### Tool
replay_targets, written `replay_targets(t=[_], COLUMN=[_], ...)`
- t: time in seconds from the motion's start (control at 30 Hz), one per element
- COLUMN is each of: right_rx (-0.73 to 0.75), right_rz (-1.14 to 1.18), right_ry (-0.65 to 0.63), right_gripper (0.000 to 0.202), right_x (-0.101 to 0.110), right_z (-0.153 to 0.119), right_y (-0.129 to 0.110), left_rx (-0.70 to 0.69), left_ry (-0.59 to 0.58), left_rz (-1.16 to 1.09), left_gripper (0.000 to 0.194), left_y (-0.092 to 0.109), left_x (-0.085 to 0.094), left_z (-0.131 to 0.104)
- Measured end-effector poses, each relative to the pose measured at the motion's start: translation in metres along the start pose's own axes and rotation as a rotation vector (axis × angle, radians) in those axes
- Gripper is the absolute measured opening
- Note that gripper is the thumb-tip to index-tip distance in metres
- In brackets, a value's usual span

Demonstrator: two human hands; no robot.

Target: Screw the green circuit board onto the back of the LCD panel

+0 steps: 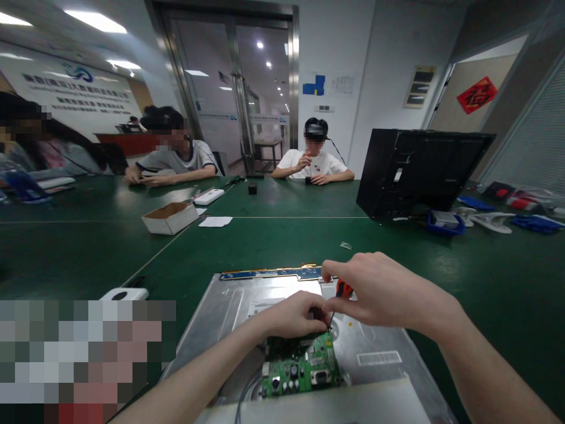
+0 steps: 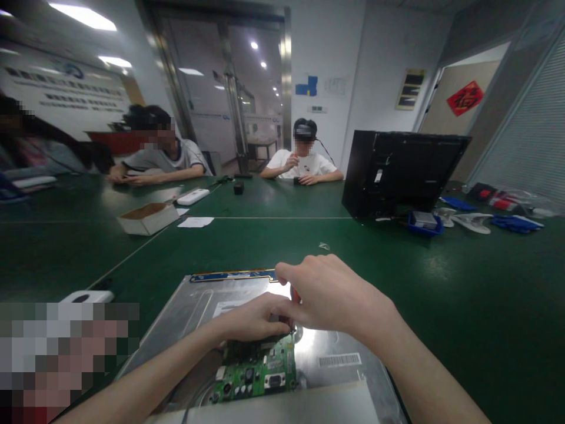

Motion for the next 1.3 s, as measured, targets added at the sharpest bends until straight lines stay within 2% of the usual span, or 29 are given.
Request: replay_targets(t=[0.1, 0.2, 0.33, 0.47, 0.6, 0.7, 0.83, 1.0, 1.07, 1.13, 1.23, 1.3], right_rx=[-0.053, -0.013, 0.063, 0.004, -0.005, 0.020, 0.030, -0.060, -0.083, -0.080, -0.054, -0.021], right_rz=[-0.053, -0.033, 0.083, 0.051, -0.043, 0.000, 0.086, 0.027, 0.001, -0.018, -0.017, 0.016], right_ry=[0.001, 0.009, -0.001, 0.006, 0.000, 0.002, -0.019, 0.000, -0.009, -0.007, 0.019, 0.016], right_gripper=[0.020, 0.013, 0.024, 0.017, 0.023, 0.011, 0.024, 0.017, 0.022, 0.024, 0.013, 0.018], right_x=[-0.0013, -0.0007, -0.0002, 0.0007, -0.0001, 0.0000, -0.0013, 0.0000, -0.0012, -0.0015, 0.0002, -0.0003], right_z=[0.0027, 0.0014, -0.0029, -0.0001, 0.0033, 0.0008, -0.0039, -0.0002, 0.0026, 0.0042, 0.0031, 0.0013], right_y=[0.0039, 0.0017, -0.0034, -0.0010, -0.0014, -0.0006, 0.0005, 0.0039, 0.0051, 0.0051, 0.0044, 0.0028], left_rx=[0.002, 0.018, 0.026, 0.016, 0.035, 0.054, 0.048, 0.026, 0.028, 0.039, 0.047, 0.044], left_ry=[-0.011, -0.002, 0.022, 0.013, -0.004, 0.014, 0.021, 0.011, 0.007, 0.006, 0.011, 0.019], left_rz=[0.003, 0.025, 0.041, 0.022, 0.006, 0.004, -0.007, -0.003, 0.012, 0.030, 0.036, 0.038], left_gripper=[0.011, 0.010, 0.010, 0.009, 0.011, 0.009, 0.008, 0.009, 0.009, 0.008, 0.008, 0.009], left_y=[0.0008, 0.0005, -0.0008, -0.0009, -0.0008, -0.0007, 0.0000, -0.0001, -0.0005, -0.0013, -0.0020, -0.0019], left_x=[-0.0007, 0.0002, 0.0023, 0.0012, -0.0007, 0.0010, 0.0018, 0.0007, 0.0002, 0.0001, 0.0006, 0.0014], left_z=[-0.0002, -0.0005, -0.0002, 0.0003, 0.0001, -0.0005, -0.0011, -0.0005, -0.0003, -0.0004, -0.0008, -0.0009])
Point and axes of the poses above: each hand's wrist, its own z-axis towards the middle knuckle, its own x-axis out of the back of the hand, y = z × x, the point moved 9 cm from there along z, towards the middle knuckle, and after that the axes turned 4 degrees about z, right-handed, at the moved point
